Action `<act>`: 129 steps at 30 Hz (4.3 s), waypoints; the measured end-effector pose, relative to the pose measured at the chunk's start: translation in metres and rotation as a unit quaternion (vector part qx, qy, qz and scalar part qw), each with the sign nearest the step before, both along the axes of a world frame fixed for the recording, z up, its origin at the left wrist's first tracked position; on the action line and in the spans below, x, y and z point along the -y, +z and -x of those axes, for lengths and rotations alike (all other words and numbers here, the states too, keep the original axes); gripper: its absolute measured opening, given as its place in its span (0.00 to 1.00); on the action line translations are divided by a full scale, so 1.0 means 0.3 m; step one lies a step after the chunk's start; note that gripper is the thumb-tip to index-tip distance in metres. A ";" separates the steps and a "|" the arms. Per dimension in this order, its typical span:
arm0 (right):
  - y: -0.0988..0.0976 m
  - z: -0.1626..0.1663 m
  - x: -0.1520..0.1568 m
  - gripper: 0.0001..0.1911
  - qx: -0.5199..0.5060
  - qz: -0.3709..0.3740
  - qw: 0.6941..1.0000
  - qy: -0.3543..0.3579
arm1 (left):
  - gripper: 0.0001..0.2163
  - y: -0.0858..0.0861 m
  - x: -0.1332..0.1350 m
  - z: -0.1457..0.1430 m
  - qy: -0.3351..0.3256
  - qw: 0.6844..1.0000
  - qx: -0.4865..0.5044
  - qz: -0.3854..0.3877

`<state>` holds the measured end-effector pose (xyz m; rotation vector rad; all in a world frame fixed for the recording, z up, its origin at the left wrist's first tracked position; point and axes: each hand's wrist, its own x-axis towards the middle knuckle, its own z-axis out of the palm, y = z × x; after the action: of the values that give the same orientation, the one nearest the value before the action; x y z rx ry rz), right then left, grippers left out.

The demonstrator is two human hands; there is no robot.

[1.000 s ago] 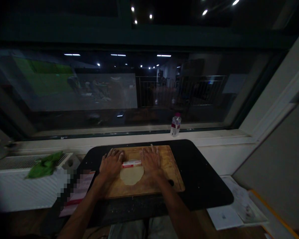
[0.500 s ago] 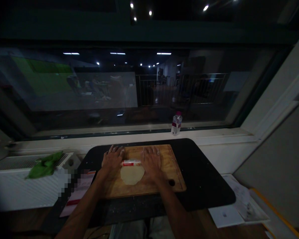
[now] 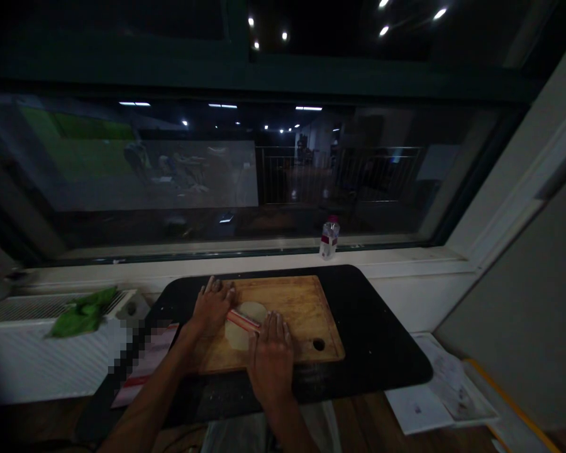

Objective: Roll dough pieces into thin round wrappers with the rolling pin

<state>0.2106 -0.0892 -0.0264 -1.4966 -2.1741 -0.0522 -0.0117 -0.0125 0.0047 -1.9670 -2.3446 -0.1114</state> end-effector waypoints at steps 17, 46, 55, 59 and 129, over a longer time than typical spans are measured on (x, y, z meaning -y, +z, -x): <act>0.079 -0.044 -0.168 0.28 0.035 0.037 0.999 0.009 | 0.26 0.032 0.004 -0.028 -0.020 0.996 0.065 -0.053; 0.086 -0.077 -0.365 0.27 0.056 0.082 0.994 0.055 | 0.25 0.035 0.104 -0.094 0.014 0.998 0.053 -0.012; 0.090 -0.095 -0.289 0.25 0.068 0.052 0.994 0.070 | 0.23 0.071 0.240 -0.129 -0.044 0.999 0.015 -0.018; 0.105 -0.107 -0.245 0.25 0.071 0.061 0.994 0.064 | 0.25 0.061 0.273 -0.137 -0.029 0.999 0.027 -0.029; 0.071 -0.306 -0.225 0.24 -0.089 0.027 0.991 0.093 | 0.47 -0.065 0.206 -0.109 -0.234 0.952 0.198 -0.013</act>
<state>0.3025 -0.0219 -0.0051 -1.2682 -2.1723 0.1977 0.0209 -0.0744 -0.0149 -2.6527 -1.9857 -0.6147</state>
